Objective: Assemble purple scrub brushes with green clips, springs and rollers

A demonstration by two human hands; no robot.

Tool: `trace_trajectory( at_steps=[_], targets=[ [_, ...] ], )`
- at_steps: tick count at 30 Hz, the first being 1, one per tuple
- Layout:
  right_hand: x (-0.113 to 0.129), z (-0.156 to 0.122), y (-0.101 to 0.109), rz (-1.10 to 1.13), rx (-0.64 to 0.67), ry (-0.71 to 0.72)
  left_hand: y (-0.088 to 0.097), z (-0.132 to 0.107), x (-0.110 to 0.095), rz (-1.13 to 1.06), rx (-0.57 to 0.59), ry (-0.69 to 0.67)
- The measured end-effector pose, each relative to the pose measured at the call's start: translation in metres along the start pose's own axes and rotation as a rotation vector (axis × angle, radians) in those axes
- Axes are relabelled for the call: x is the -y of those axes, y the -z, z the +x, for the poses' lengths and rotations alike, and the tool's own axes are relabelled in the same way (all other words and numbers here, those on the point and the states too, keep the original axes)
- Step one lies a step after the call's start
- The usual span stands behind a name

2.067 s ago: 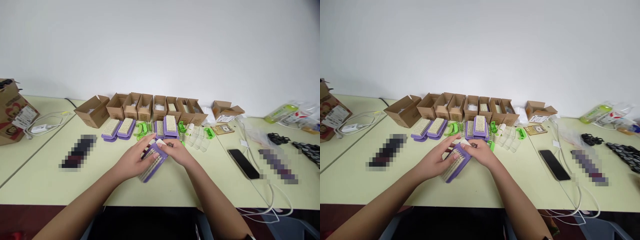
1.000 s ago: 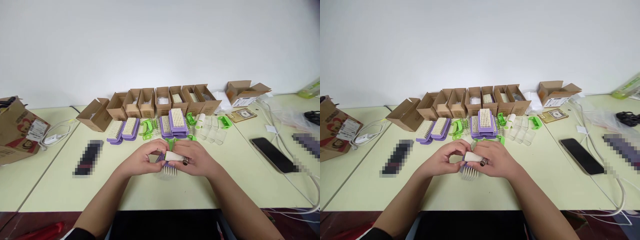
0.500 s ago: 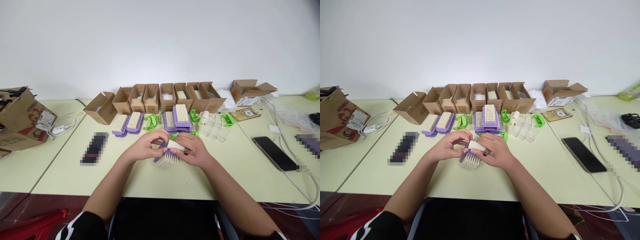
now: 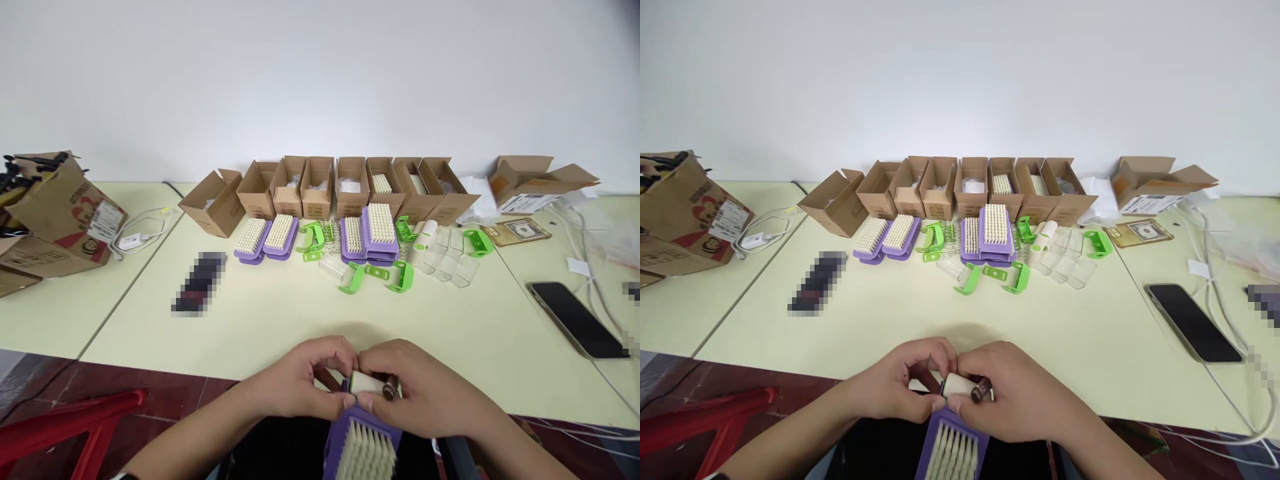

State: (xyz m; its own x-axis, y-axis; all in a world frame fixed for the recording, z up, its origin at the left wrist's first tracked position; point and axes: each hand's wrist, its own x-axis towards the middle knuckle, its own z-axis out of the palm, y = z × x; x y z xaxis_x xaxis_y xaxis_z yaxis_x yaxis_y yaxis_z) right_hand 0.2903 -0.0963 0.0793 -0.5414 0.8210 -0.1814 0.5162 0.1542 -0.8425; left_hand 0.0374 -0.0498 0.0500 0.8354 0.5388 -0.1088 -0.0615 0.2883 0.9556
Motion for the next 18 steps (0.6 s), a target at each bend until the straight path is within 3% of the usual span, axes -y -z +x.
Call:
trace_trajectory(
  at_steps=[3, 6, 13, 18],
  targets=[
    [0.000, -0.003, -0.005, 0.081, 0.074, -0.060, -0.008, -0.004, 0.020, -0.114, -0.050, 0.049],
    [-0.001, -0.004, -0.007, 0.190, 0.087, -0.086, -0.011, -0.004, 0.025, -0.201, -0.089, 0.116],
    [0.003, -0.009, -0.013, 0.225, 0.107, -0.114, -0.012, -0.008, 0.007, -0.285, -0.136, 0.349],
    [0.007, -0.012, -0.017, 0.195, 0.109, -0.127, -0.017, -0.014, -0.005, -0.255, -0.138, 0.378]
  ],
)
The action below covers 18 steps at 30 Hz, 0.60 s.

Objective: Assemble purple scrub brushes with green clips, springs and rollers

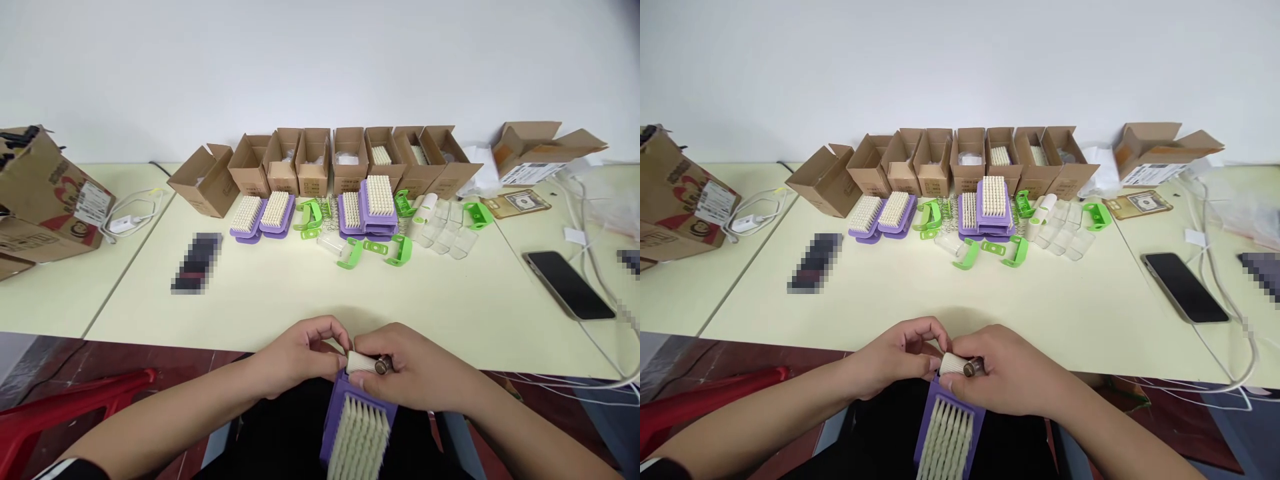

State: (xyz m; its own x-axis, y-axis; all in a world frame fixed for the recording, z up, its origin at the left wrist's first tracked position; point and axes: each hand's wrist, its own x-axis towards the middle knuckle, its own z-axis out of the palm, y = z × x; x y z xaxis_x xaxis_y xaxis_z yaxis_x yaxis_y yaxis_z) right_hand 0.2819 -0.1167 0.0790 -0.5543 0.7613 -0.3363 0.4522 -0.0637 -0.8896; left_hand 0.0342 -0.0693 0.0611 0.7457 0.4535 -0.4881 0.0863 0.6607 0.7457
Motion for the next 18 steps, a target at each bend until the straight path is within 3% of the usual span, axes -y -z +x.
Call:
trace_trajectory(
  at_steps=[10, 18],
  targets=[
    [0.006, -0.008, -0.005, -0.038, -0.020, -0.044, -0.009, -0.008, 0.005, -0.003, -0.028, -0.017],
    [0.012, -0.007, -0.014, -0.018, -0.025, -0.105, -0.018, -0.016, -0.003, 0.247, -0.110, 0.006]
  ],
)
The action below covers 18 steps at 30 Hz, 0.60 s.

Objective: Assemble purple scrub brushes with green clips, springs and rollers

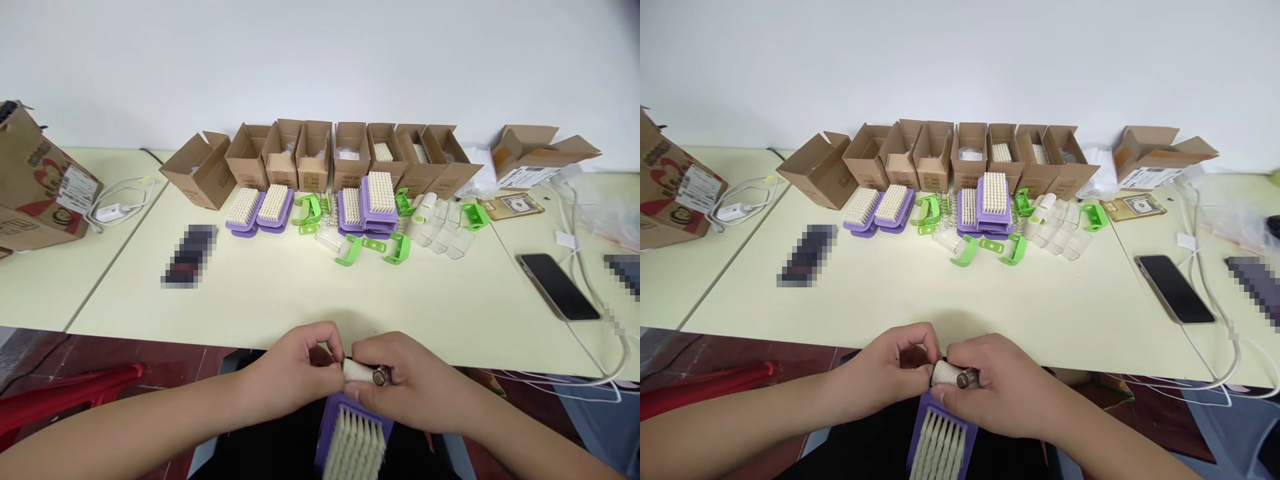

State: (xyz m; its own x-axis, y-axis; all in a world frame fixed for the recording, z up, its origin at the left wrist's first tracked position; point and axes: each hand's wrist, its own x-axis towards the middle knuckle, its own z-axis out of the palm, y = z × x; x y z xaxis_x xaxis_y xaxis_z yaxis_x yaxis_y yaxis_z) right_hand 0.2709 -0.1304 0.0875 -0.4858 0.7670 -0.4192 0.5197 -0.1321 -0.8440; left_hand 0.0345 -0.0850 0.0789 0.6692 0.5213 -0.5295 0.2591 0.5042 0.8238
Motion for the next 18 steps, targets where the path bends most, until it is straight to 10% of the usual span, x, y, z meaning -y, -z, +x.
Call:
trace_trajectory(
  at_steps=[18],
  targets=[
    [-0.040, -0.004, -0.029, 0.350, -0.270, 0.150, -0.014, 0.010, 0.014, -0.067, -0.075, -0.101]
  ],
)
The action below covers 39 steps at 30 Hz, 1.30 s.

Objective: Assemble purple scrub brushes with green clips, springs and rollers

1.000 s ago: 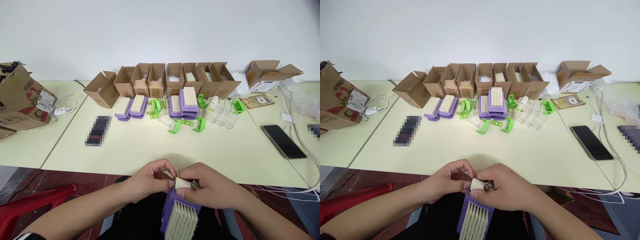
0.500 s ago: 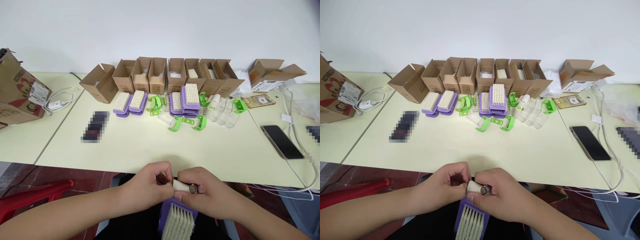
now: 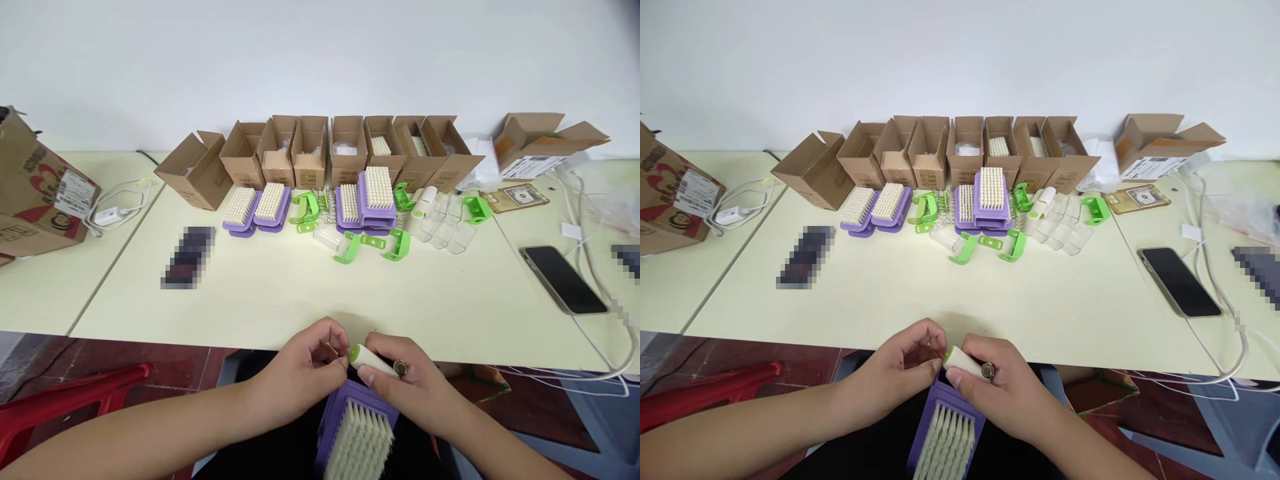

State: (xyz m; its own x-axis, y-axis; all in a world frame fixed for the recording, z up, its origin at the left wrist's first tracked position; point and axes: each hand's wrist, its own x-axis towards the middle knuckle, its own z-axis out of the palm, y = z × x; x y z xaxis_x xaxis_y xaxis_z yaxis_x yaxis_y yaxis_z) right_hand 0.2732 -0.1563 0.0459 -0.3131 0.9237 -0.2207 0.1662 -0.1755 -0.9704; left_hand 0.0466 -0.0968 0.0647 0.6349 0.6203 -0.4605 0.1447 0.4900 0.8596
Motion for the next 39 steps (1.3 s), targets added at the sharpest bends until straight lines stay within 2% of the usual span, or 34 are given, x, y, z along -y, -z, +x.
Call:
trace_trajectory(
  at_steps=[3, 7, 10, 13, 16, 18, 21, 23, 25, 28, 32, 36, 39],
  targets=[
    [-0.006, -0.001, -0.004, 0.038, -0.126, 0.062, -0.007, -0.001, 0.012, -0.069, 0.043, -0.071],
    [-0.012, -0.001, 0.001, 0.097, -0.322, 0.080, -0.014, -0.007, 0.037, -0.173, 0.249, -0.080],
    [-0.013, 0.004, 0.026, 0.040, -0.525, 0.039, -0.014, -0.011, 0.060, -0.250, 0.322, -0.019],
    [-0.008, 0.021, 0.066, -0.168, -0.708, -0.003, -0.009, -0.014, 0.079, -0.285, 0.391, 0.051],
    [-0.005, 0.047, 0.108, -0.498, -0.853, -0.183, -0.006, -0.015, 0.086, -0.162, 0.412, 0.094],
    [-0.006, 0.065, 0.129, -0.707, -0.855, -0.379, -0.007, -0.014, 0.086, -0.113, 0.393, 0.095],
    [-0.012, 0.083, 0.144, -0.861, -0.816, -0.549, -0.008, -0.009, 0.079, -0.247, 0.370, 0.047],
    [-0.017, 0.089, 0.146, -0.877, -0.806, -0.590, -0.004, -0.004, 0.070, -0.356, 0.290, -0.046],
    [-0.022, 0.091, 0.144, -0.863, -0.791, -0.602, 0.005, 0.001, 0.056, -0.391, 0.125, -0.158],
    [-0.029, 0.091, 0.143, -0.819, -0.770, -0.582, 0.025, 0.011, 0.029, -0.363, -0.137, -0.259],
    [-0.036, 0.089, 0.145, -0.771, -0.771, -0.525, 0.057, 0.035, -0.001, -0.305, -0.386, -0.356],
    [-0.039, 0.088, 0.147, -0.744, -0.760, -0.489, 0.090, 0.059, -0.016, -0.227, -0.480, -0.450],
    [-0.040, 0.087, 0.147, -0.737, -0.774, -0.483, 0.112, 0.071, -0.023, -0.126, -0.533, -0.460]
  ],
)
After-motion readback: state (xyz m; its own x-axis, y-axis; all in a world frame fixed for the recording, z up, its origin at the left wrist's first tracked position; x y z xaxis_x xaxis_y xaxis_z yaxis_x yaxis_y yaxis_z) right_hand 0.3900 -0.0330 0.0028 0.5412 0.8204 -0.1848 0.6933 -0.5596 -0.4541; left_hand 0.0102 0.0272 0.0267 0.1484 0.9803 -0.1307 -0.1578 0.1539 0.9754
